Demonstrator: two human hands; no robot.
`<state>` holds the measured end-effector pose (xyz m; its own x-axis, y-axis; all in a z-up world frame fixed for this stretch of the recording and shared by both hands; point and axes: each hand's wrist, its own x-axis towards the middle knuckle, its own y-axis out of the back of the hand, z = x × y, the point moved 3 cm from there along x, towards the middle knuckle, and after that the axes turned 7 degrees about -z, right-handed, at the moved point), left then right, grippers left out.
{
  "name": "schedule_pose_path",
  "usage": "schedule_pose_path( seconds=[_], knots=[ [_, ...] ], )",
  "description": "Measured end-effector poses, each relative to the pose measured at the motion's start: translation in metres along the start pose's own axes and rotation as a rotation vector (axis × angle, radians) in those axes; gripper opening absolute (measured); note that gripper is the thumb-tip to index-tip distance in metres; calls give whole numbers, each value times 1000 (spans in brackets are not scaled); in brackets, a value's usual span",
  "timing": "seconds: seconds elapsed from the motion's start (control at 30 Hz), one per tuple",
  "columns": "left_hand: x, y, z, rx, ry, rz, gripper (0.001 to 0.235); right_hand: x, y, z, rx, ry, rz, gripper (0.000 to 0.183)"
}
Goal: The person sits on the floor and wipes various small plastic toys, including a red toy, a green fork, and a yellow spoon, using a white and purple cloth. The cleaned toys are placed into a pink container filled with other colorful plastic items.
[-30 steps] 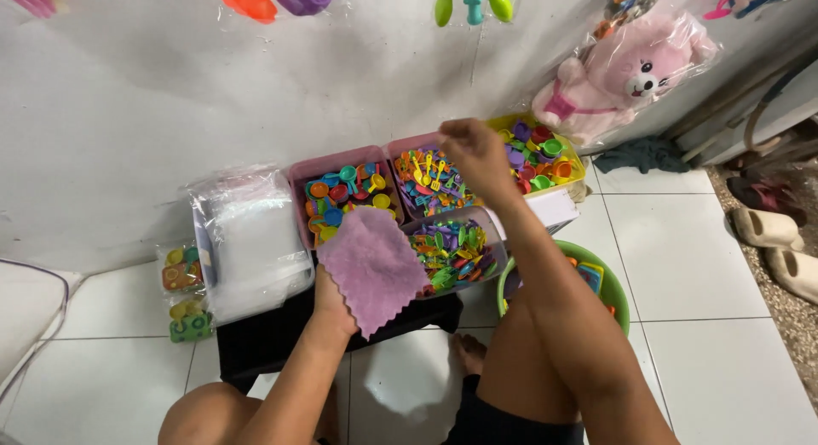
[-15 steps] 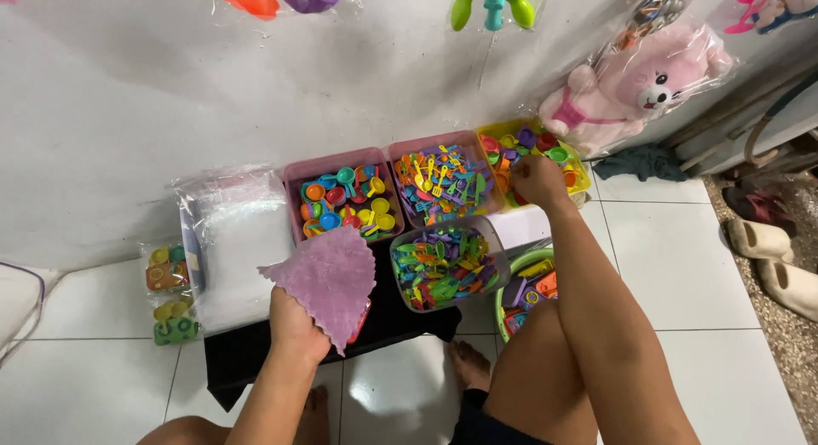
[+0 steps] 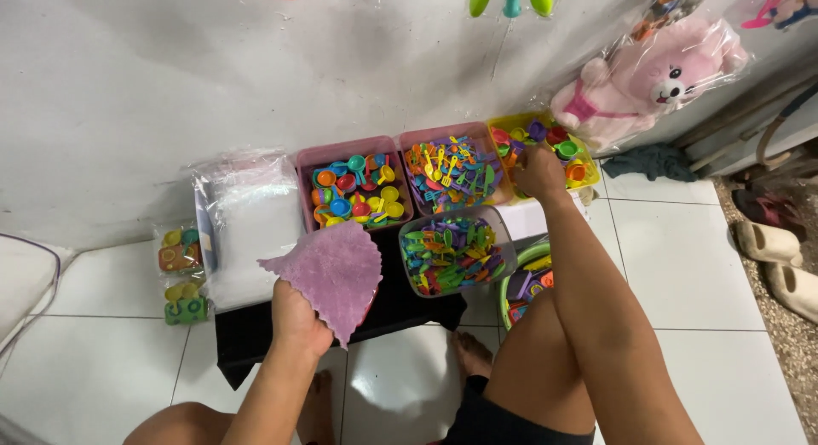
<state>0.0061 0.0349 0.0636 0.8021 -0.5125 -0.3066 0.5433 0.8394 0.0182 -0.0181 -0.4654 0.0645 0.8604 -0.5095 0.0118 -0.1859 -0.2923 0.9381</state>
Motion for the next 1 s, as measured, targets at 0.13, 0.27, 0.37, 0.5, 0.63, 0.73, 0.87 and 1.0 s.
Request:
schedule_pose_path(
  seconds=[0.13, 0.27, 0.37, 0.5, 0.63, 0.73, 0.87, 1.0],
  knots=[
    [-14, 5, 5, -86, 1, 9, 35, 10, -3, 36, 66, -124, 108, 25],
    [-33, 19, -1, -224, 16, 30, 35, 15, -9, 86, 95, -289, 167, 20],
    [-42, 31, -5, -317, 22, 37, 35, 7, 0, 89, 65, -261, 169, 18],
    [-48, 50, -7, -449, 42, 50, 35, -12, 23, 43, 46, -107, 98, 25],
    [-48, 44, 1, -544, 55, 64, 35, -17, 15, 27, 49, 36, 45, 36],
    [-43, 32, 13, -638, 67, 85, 35, -7, 3, 32, -16, 123, 89, 33],
    [-32, 13, 34, -778, 87, 110, 35, -6, 6, 28, -28, 107, 157, 31],
    [-18, 2, 61, -917, 113, 144, 35, -13, 27, 13, 53, 121, 307, 33]
  ],
)
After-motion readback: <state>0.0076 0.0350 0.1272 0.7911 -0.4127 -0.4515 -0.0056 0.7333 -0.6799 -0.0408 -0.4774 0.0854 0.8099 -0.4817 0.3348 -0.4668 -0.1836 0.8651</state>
